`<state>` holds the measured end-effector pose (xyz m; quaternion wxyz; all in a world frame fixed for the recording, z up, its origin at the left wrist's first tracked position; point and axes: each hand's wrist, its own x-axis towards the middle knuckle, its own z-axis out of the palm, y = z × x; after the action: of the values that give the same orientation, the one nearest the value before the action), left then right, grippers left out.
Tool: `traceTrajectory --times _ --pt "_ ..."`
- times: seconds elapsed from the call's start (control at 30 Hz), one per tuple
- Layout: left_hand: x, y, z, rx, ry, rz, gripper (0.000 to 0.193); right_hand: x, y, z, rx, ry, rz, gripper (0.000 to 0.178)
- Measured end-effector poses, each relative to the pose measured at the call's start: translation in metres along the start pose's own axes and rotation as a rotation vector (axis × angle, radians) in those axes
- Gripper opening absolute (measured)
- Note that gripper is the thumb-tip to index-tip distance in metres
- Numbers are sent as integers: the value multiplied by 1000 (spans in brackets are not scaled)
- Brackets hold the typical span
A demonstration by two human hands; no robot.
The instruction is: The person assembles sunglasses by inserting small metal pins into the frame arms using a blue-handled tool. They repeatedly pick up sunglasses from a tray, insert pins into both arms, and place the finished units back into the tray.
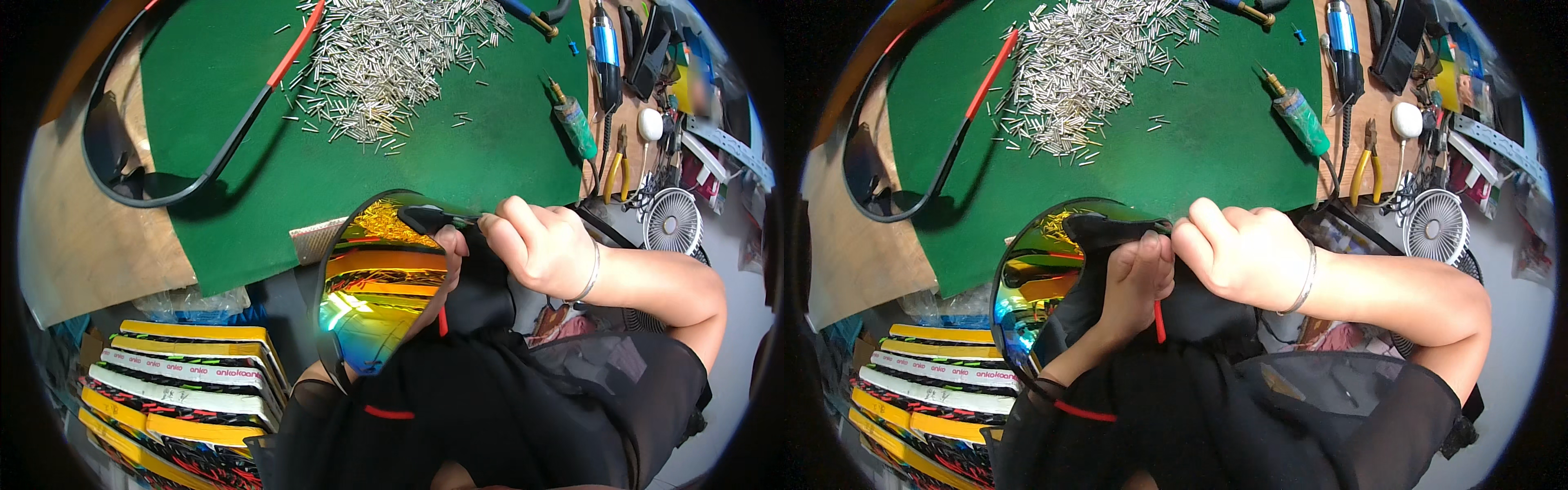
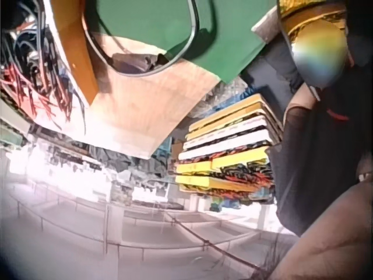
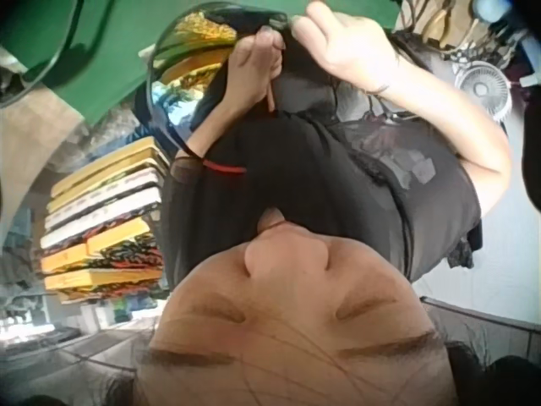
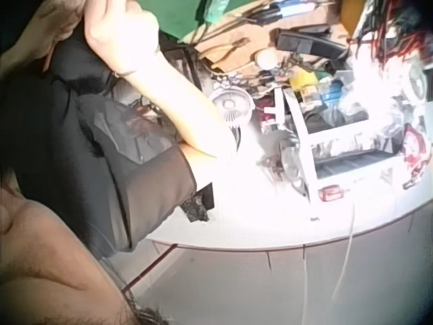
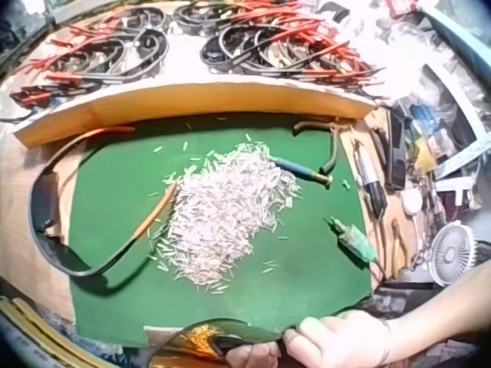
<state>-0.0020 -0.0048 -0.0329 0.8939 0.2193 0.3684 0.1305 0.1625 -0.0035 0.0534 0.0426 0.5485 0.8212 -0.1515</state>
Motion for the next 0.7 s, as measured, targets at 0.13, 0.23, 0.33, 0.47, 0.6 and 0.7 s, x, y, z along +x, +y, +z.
traceTrajectory --times 0.13,0.23,0.33,0.47,0.6,0.7 --pt "-2 -9 -4 -155 -31 -50 36 -2 -4 3 115 -33 98 18" --pt "-1 -19 -8 -231 -37 -60 36 3 -12 -4 393 -140 357 18" --pt "0 -29 -16 -260 -40 -112 35 16 -10 -13 777 -305 693 31" --pt "2 -13 -13 -138 9 -139 32 11 -8 -8 661 -216 539 26" --pt "3 -1 -3 -11 -1 -6 32 2 -6 -2 268 -61 242 14" --pt "3 -3 -5 29 -10 -41 34 0 -1 1 106 -10 92 16"
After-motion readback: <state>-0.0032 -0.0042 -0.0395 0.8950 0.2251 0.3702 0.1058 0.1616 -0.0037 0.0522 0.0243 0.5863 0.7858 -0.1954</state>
